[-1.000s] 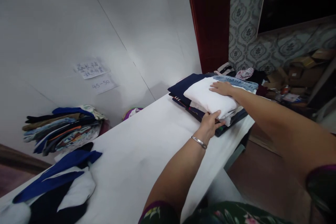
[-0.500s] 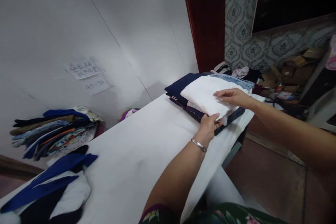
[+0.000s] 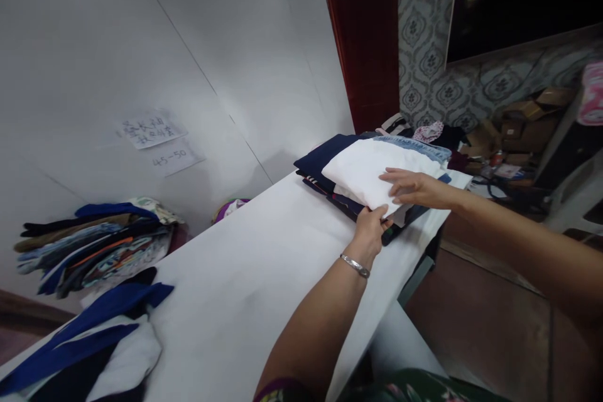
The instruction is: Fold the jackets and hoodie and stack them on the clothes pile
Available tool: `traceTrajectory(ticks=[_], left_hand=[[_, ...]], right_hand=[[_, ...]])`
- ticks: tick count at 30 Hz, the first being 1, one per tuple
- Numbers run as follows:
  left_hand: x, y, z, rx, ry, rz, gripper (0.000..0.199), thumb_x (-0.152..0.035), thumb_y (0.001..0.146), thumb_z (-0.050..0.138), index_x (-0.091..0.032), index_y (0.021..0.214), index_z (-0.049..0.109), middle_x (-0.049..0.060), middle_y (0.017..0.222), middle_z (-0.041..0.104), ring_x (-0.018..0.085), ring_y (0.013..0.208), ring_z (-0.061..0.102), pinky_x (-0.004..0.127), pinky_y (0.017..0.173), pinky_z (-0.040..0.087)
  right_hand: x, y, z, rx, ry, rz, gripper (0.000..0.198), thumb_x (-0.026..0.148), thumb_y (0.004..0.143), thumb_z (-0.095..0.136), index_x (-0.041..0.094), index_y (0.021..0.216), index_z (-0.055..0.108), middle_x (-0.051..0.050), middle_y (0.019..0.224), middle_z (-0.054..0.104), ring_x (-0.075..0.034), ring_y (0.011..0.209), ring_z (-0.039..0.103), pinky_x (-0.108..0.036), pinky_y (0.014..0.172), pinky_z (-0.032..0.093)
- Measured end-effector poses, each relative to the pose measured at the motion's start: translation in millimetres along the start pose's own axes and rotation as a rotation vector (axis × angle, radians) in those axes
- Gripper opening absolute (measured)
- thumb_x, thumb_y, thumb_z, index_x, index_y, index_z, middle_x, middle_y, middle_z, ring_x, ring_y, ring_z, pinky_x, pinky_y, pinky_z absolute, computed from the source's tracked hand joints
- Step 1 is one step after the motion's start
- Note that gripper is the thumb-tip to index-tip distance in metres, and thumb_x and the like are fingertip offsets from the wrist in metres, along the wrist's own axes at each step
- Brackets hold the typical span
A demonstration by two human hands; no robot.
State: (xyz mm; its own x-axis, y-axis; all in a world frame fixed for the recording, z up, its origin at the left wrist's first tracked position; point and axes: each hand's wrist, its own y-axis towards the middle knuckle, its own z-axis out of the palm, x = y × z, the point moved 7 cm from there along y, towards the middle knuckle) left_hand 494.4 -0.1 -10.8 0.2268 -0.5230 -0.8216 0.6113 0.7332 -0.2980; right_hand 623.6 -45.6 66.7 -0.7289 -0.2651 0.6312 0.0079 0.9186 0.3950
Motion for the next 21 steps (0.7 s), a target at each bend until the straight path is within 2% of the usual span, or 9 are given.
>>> traceTrajectory(ticks=[7, 11, 13, 17, 21], left_hand=[[3.3, 2.8, -4.4, -0.007, -0.009, 0.000, 0.024, -0.013, 0.074, 0.072, -0.016, 0.097, 0.064, 0.006, 0.095, 0.069, 0.012, 0.071, 0.063, 0.021, 0.061, 0.048], [3.9, 4.0, -6.6, -0.005, 0.028, 0.013, 0.024, -0.013, 0.074, 0.071, -0.016, 0.096, 0.063, 0.006, 0.097, 0.069, 0.012, 0.072, 0.064, 0.019, 0.057, 0.047], [4.7, 3.9, -6.3, 0.008, 0.037, 0.000, 0.024, -0.012, 0.075, 0.069, -0.016, 0.097, 0.062, 0.006, 0.096, 0.069, 0.012, 0.071, 0.064, 0.019, 0.057, 0.047], [4.0, 3.6, -5.7, 0.013, 0.042, 0.010, 0.026, -0.012, 0.073, 0.069, -0.016, 0.098, 0.062, 0.007, 0.096, 0.069, 0.012, 0.070, 0.063, 0.021, 0.058, 0.047], [1.1, 3.4, -4.9, 0.002, 0.065, 0.060, 0.033, -0.011, 0.070, 0.070, -0.018, 0.101, 0.062, 0.006, 0.100, 0.069, 0.014, 0.077, 0.063, 0.020, 0.059, 0.047]], right_hand=[[3.5, 6.3, 8.0, 0.019, -0.130, -0.061, 0.032, 0.053, 0.080, 0.058, 0.025, 0.069, 0.068, -0.004, 0.136, 0.056, -0.030, 0.140, 0.031, -0.050, 0.113, 0.029], [1.2, -0.3, -10.1, -0.186, -0.081, 0.040, 0.032, 0.051, 0.083, 0.054, 0.022, 0.072, 0.062, -0.008, 0.140, 0.051, -0.031, 0.135, 0.039, -0.052, 0.109, 0.033], [0.7, -4.5, -16.0, -0.244, -0.039, 0.064, 0.029, 0.050, 0.083, 0.055, 0.023, 0.076, 0.062, -0.007, 0.140, 0.051, -0.030, 0.133, 0.041, -0.052, 0.109, 0.032], [4.6, -6.7, -5.9, -0.127, -0.099, -0.009, 0.026, 0.050, 0.077, 0.063, 0.025, 0.075, 0.068, -0.002, 0.140, 0.052, -0.029, 0.141, 0.029, -0.050, 0.115, 0.023], [2.3, -7.7, 6.0, -0.076, -0.243, -0.019, 0.024, 0.049, 0.079, 0.060, 0.029, 0.082, 0.074, 0.000, 0.142, 0.050, -0.032, 0.142, 0.026, -0.058, 0.114, 0.017]])
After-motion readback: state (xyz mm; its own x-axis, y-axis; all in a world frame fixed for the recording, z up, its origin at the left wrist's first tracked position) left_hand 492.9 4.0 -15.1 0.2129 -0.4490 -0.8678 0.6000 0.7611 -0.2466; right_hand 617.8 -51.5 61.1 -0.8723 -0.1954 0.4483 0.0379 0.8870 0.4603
